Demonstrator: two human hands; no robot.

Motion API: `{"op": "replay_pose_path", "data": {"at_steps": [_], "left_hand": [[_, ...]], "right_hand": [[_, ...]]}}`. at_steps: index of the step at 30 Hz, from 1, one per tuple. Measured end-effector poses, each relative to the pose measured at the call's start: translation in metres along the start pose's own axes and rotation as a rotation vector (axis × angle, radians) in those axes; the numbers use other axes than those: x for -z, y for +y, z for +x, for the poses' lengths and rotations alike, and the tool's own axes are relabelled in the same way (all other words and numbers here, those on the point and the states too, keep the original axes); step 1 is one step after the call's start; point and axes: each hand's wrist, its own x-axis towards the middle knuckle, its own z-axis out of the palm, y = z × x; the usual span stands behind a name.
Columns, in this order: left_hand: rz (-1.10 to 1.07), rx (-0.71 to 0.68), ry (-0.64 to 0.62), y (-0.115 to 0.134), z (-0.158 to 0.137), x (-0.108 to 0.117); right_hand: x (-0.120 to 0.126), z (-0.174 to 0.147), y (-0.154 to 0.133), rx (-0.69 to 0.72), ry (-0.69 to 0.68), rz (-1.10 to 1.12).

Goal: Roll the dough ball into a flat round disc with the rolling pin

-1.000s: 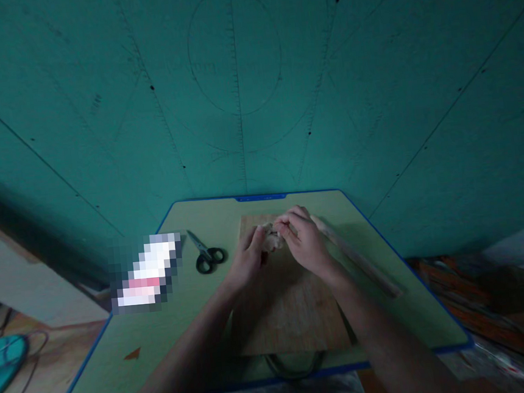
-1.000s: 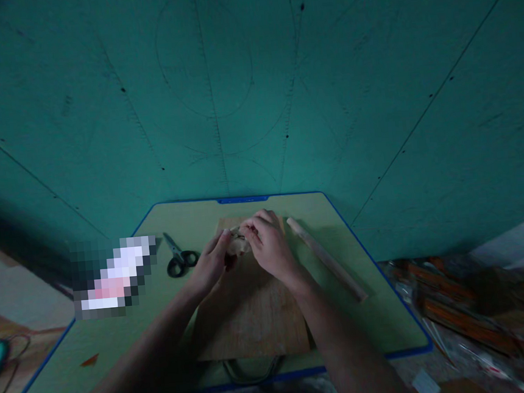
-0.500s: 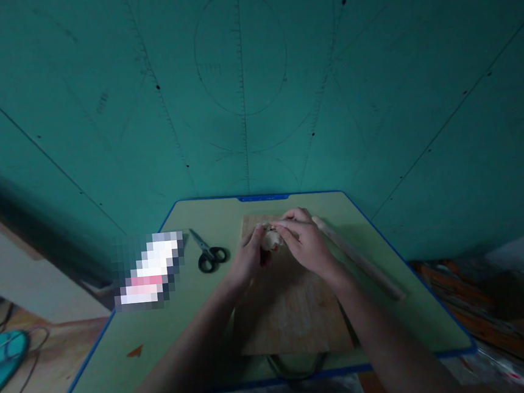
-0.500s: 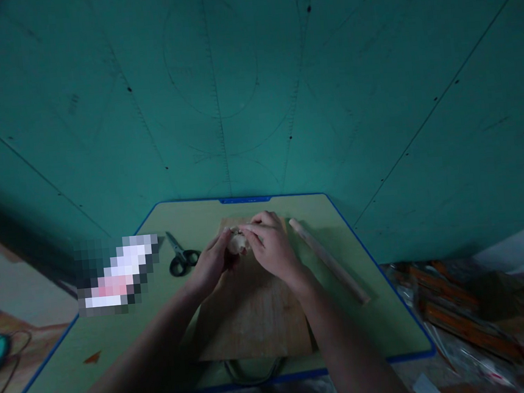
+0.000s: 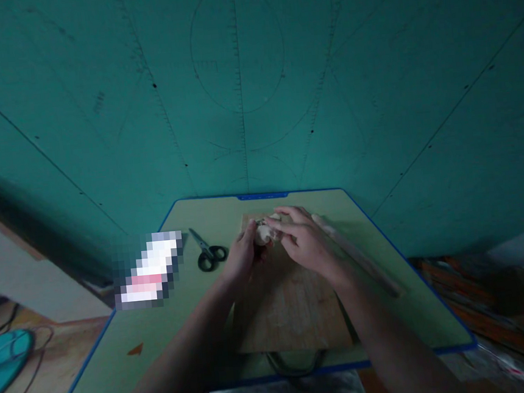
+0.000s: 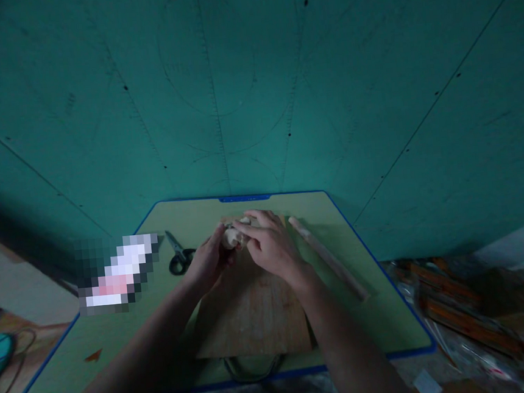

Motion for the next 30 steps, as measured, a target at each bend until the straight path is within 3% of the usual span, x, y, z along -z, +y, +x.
{"op": "replay_pose_path", "data": {"at_steps": [3, 7, 11, 18, 30], "left_hand": [[-0.031, 0.017, -0.019, 0.003, 0.0, 0.0], [-0.007, -0.004, -0.022, 0.003, 0.001, 0.003], [0.072, -0.054, -0.037, 0.001, 0.002, 0.005], [0.173, -0.237, -0.079, -0.001, -0.003, 0.001], [0.269, -0.208, -0.237, 0.01, -0.004, 0.007]], "right_hand": [[-0.003, 0.0, 0.002, -0.107, 0.039, 0.189], [-0.013, -0.001, 0.006, -0.28, -0.135, 0.447], [-0.021, -0.003, 0.007, -0.306, -0.192, 0.591], [-0.019, -0.003, -0.001, -0.355, -0.117, 0.393], [-0.014, -0.005, -0.009, -0.263, -0.197, 0.373]]}}
